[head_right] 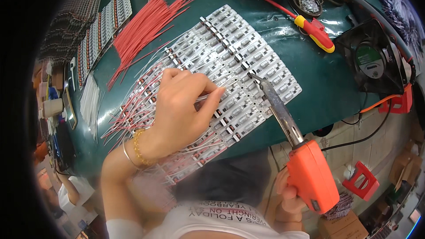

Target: The person uses a soldering iron to attach red and white wires to a grid of electronic components on a workbench. They repeatedly pick up individual wires, position them against the component terminals, and apply the soldering iron to secure the connections.

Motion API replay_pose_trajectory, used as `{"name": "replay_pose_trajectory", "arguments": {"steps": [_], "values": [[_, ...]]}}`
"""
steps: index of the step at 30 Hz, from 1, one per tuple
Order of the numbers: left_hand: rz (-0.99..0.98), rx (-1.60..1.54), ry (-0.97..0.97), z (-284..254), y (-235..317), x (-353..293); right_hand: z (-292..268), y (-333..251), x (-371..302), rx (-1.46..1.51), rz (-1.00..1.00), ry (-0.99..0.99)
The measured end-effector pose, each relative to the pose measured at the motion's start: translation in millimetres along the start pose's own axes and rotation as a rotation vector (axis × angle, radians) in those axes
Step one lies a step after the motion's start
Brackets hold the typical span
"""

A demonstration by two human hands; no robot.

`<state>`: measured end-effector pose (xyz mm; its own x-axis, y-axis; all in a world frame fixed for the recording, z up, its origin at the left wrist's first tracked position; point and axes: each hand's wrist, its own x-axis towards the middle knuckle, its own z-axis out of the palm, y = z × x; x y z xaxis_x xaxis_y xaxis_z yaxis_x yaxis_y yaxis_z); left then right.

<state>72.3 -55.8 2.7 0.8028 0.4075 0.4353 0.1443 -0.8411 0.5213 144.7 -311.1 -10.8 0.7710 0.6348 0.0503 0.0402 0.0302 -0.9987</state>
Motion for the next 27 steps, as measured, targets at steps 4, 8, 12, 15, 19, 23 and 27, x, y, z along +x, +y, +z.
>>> {"name": "replay_pose_trajectory", "arguments": {"steps": [4, 8, 12, 15, 19, 23, 27], "values": [[0.114, 0.065, 0.137, -8, -8, 4, -11, 7, -4, 0.006, -0.032, -0.028], [-0.03, -0.094, -0.011, -20, 9, 8, -17, 9, -6, 0.048, -0.054, -0.005], [-0.002, -0.06, -0.058, -1, 15, -1, -19, 10, -13, 0.004, -0.076, -0.005], [0.003, -0.017, -0.043, 6, 16, -3, -19, 12, -16, -0.043, -0.066, -0.012], [0.002, -0.025, -0.059, 8, 14, -2, -25, 21, -24, -0.006, -0.034, 0.036], [-0.002, -0.041, -0.068, 6, 14, -1, -27, 20, -34, -0.147, 0.048, 0.053], [0.003, -0.029, -0.075, 5, 14, -1, -33, 10, -38, -0.35, 0.118, -0.016]]}}
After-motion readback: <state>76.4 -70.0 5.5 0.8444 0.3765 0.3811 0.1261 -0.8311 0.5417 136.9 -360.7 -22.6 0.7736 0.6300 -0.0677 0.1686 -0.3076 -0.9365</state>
